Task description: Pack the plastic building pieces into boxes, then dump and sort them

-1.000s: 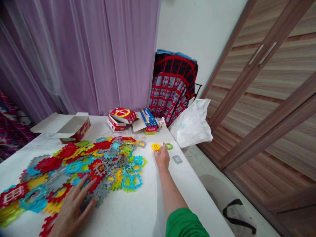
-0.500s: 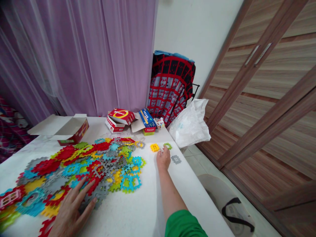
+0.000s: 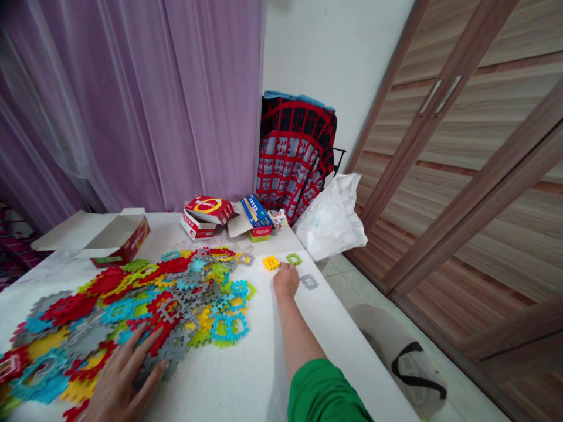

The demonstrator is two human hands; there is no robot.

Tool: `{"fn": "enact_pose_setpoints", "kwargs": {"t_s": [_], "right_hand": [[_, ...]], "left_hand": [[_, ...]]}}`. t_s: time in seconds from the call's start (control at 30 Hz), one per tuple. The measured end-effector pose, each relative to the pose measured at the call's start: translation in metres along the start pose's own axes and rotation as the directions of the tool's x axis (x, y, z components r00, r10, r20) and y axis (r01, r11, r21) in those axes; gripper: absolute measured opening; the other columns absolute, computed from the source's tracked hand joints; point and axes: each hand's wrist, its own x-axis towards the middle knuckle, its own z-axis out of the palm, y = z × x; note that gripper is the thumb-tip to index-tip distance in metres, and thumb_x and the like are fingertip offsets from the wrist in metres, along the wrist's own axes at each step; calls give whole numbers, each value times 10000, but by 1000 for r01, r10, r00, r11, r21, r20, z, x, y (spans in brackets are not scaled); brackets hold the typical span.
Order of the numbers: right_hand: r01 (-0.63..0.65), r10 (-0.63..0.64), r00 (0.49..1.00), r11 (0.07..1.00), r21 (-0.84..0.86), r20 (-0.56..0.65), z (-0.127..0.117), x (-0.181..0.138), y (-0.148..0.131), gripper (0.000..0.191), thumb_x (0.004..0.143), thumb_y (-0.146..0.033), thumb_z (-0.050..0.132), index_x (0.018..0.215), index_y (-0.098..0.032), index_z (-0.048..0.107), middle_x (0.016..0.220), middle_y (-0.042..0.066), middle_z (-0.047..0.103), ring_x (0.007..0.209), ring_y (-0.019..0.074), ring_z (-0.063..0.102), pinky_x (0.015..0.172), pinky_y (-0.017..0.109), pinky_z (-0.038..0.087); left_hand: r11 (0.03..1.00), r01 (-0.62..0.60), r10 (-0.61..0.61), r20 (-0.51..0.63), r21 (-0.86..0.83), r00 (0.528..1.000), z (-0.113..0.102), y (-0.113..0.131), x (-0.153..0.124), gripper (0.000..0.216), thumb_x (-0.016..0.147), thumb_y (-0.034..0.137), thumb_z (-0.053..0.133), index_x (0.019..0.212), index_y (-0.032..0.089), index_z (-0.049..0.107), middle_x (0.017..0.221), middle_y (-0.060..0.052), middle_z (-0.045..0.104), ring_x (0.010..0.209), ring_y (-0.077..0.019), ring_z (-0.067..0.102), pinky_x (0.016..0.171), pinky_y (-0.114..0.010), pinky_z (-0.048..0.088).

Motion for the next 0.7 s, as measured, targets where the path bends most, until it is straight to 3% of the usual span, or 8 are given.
{"fn": "enact_pose_setpoints", "kwargs": {"t_s": [0.3, 0.7], "right_hand": [[-29, 31, 998, 999, -24, 61, -4, 2, -2, 462, 883, -81, 430, 1241, -276, 646, 1253, 74, 613, 1115, 198, 575, 873, 291, 420], [-44, 47, 996, 998, -37, 82, -8, 2, -5, 436, 892, -89, 414, 1202, -261, 669, 1224, 79, 620, 1103, 200, 579, 860, 293, 425]], "left_hand": [[1000, -6, 6, -19, -2, 1000, 0, 1, 0, 496, 883, 468, 480, 1372, 385, 500, 1485, -61, 477, 1270, -309, 539, 1018, -544, 470], [1000, -1, 1, -6, -3, 1000, -1, 1, 1, 487, 884, 463, 478, 1362, 380, 507, 1485, -68, 474, 1262, -307, 545, 1015, -544, 469]]}}
